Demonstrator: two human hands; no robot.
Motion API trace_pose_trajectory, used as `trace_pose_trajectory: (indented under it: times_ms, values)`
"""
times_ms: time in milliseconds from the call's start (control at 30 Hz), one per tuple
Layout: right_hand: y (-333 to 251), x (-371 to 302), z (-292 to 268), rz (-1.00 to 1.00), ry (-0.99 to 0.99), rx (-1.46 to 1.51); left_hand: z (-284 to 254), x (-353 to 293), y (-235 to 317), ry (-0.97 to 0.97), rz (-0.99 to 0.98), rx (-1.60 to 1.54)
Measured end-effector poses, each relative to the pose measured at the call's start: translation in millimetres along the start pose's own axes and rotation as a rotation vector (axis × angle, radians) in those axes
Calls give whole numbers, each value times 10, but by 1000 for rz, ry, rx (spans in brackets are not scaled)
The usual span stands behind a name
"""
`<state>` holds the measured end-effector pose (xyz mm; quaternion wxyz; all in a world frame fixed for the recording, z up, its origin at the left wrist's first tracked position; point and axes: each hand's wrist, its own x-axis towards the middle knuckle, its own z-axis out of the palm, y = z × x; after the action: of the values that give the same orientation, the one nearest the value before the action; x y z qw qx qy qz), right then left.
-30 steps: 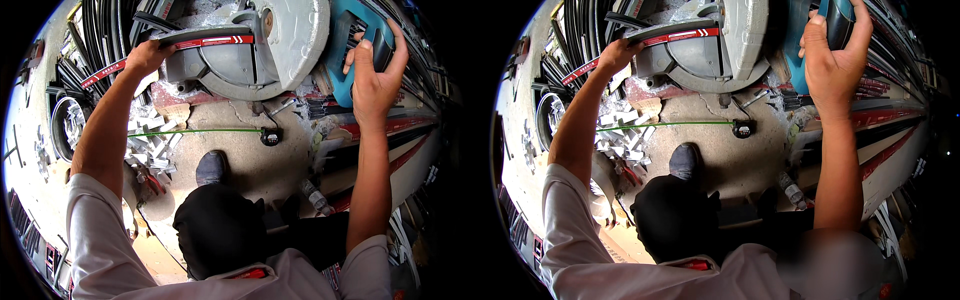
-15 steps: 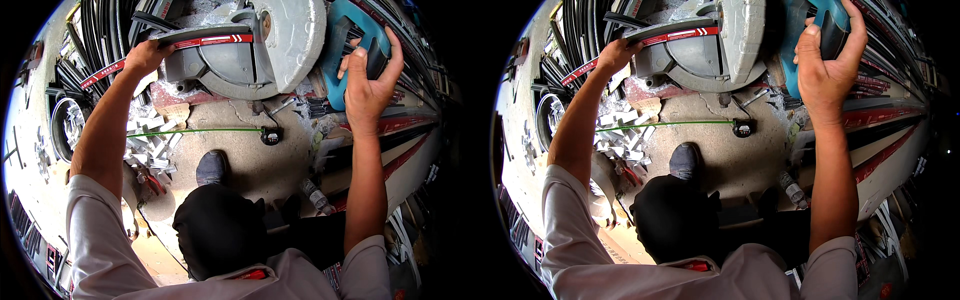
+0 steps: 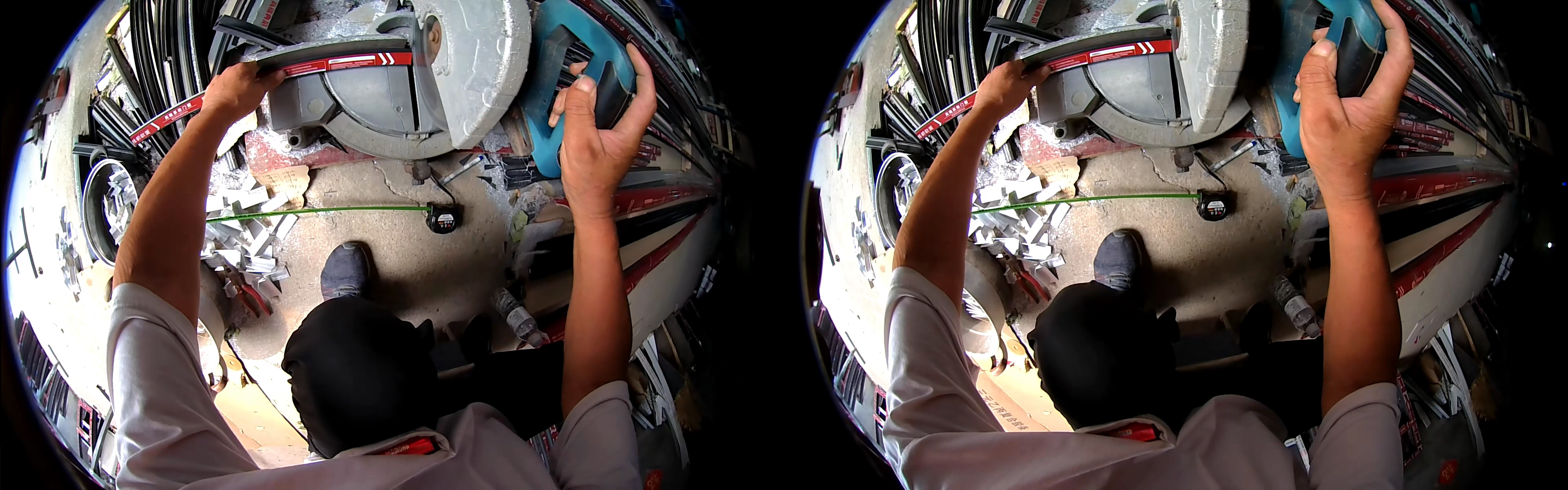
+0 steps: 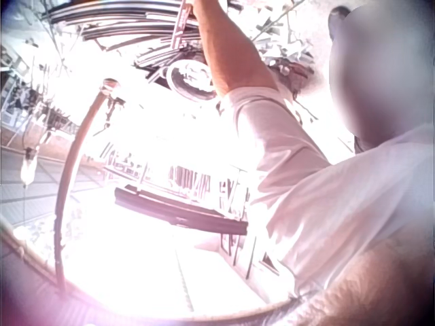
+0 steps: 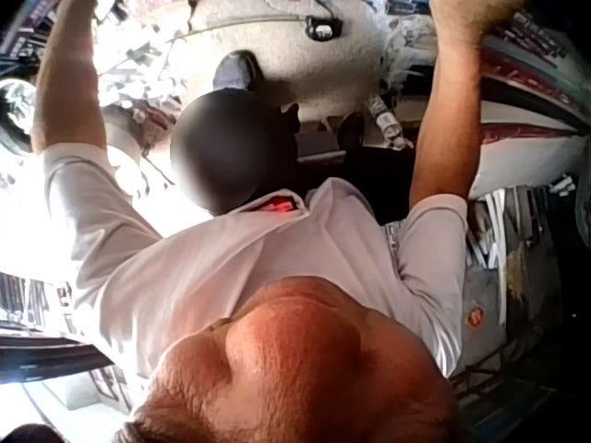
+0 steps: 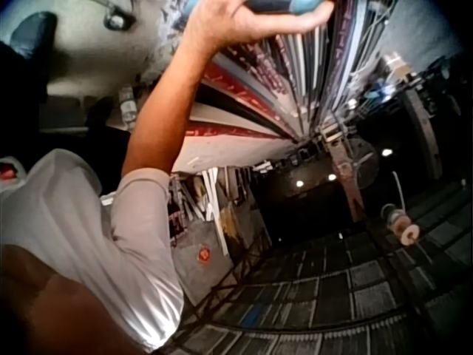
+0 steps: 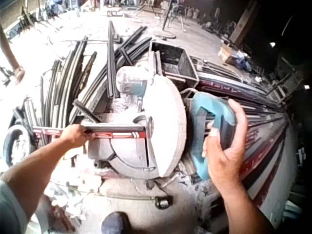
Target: The person cuts a red aluminum profile with a miter saw, then fits the cut piece into a window frame on the floor. They measure the frame diagonally with a tape measure to check alignment, repeating the measurement after adjusting the frame.
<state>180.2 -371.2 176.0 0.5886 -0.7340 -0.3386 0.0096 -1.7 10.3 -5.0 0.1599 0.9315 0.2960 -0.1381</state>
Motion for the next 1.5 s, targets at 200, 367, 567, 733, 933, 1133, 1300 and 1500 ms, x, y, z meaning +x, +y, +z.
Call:
trace_pose_trajectory:
  times_ms: [200,367,567,733,933,1133,1300,1500]
  values:
    - [0,-11,6,6,7,-9,-23,3,11,-28,-16,-9]
    - [16,-35,-2,15,2,12,-61,-27,51,-31,-13,-9]
    - [5,-67,27,26,20,20,-36,-18,36,-27,-21,-10]
    - [42,-99,23,28,24,38,-5,14,5,-25,-37,9]
    - [27,-157,54,46,45,3,-22,-10,28,-15,-29,-2]
    - [68,-197,53,21,43,7,-45,-25,41,-18,-23,20]
    - [134,-232,20,-13,28,-34,-54,-41,64,-22,-25,3]
    - [242,-266,4,-63,49,-58,-38,-11,29,-23,-27,24]
